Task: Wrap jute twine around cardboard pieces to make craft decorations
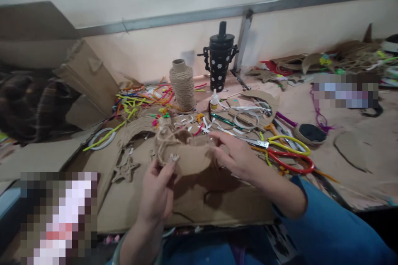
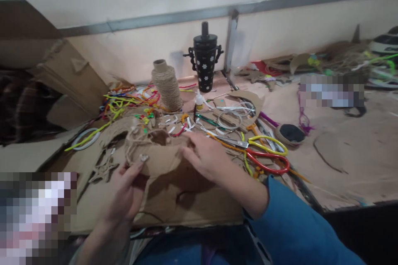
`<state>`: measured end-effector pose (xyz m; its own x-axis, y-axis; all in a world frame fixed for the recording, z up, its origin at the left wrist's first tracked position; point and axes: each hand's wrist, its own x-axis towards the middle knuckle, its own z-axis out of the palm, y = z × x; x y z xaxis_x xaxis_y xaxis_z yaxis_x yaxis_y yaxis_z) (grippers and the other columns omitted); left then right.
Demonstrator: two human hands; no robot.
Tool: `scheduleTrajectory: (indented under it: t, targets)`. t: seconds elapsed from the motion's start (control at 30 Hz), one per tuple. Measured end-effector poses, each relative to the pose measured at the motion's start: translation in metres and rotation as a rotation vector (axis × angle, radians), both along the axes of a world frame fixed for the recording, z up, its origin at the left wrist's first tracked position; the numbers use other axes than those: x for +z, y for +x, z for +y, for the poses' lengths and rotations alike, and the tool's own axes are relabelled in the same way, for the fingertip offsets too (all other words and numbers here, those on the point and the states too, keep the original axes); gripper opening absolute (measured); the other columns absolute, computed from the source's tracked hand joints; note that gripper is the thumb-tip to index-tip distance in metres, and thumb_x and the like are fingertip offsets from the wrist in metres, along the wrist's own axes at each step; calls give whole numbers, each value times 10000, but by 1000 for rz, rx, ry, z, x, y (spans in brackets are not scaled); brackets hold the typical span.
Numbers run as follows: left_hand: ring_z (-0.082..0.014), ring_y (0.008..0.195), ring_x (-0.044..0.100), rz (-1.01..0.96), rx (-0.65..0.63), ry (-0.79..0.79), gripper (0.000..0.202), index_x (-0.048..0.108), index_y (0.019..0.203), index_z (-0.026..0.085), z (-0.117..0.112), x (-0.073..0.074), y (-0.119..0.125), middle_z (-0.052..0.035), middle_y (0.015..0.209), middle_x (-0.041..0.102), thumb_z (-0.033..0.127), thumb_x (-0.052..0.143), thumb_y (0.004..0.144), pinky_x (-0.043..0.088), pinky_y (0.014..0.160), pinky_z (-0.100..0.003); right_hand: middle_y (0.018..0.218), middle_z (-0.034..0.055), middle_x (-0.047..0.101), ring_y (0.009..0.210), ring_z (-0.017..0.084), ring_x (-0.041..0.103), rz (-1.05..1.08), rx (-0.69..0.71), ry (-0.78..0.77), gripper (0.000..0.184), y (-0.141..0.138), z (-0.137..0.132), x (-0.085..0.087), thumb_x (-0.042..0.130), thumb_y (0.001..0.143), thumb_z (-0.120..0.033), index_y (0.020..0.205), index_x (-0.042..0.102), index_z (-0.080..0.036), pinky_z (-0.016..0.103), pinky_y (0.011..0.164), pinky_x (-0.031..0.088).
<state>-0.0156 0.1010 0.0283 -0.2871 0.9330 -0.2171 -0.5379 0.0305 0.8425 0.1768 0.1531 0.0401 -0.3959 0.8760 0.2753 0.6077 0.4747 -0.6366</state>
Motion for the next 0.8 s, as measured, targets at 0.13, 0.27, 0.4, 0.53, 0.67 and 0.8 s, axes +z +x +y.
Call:
scheduleTrajectory:
  t: [0.13, 0.27, 0.4, 0.53, 0.67, 0.8]
  targets:
    - [-124, 752, 686, 3, 204, 189, 318, 674, 875, 212, 9, 16, -16, 30, 800, 743, 237, 810, 589, 533, 718, -215, 1013, 80, 657, 916, 203, 616, 188, -6, -27, 307, 5, 4, -8, 444, 912, -334, 1165, 536, -185, 332, 790, 473]
    - [-101, 692, 676, 13, 200, 108, 298, 661, 835, 203, -5, 8, -20, 38, 769, 731, 249, 815, 584, 517, 650, -182, 977, 67, 646, 890, 198, 606, 228, 35, -104, 288, 6, 3, -13, 476, 897, -348, 1136, 547, -202, 339, 782, 472]
    - [-119, 617, 662, 21, 84, -44, 271, 650, 787, 144, -30, -8, -6, -10, 700, 718, 257, 813, 602, 504, 582, -205, 945, 60, 632, 852, 189, 603, 284, 129, -323, 342, -5, 0, -18, 508, 868, -389, 1149, 537, -195, 327, 745, 481]
    - [-145, 764, 683, 61, 14, -93, 337, 648, 918, 156, -45, -7, 1, -31, 831, 732, 295, 793, 648, 509, 645, -214, 867, 40, 586, 724, 149, 568, 352, 151, -546, 406, -20, 0, -18, 521, 823, -370, 1168, 499, -157, 271, 621, 468]
    - [-137, 666, 669, 122, -160, -155, 303, 679, 878, 127, -56, -3, -12, -54, 781, 737, 300, 792, 656, 509, 597, -213, 811, 4, 546, 648, 114, 521, 371, 157, -619, 367, -25, 4, -15, 537, 778, -362, 1089, 520, -168, 227, 549, 436]
    - [-145, 670, 687, 358, -292, -210, 305, 682, 982, 133, -75, -12, -39, -51, 754, 749, 254, 745, 710, 536, 614, -219, 780, -2, 559, 592, 109, 519, 314, 126, -642, 358, -17, 11, -16, 515, 786, -401, 1067, 527, -180, 210, 478, 420]
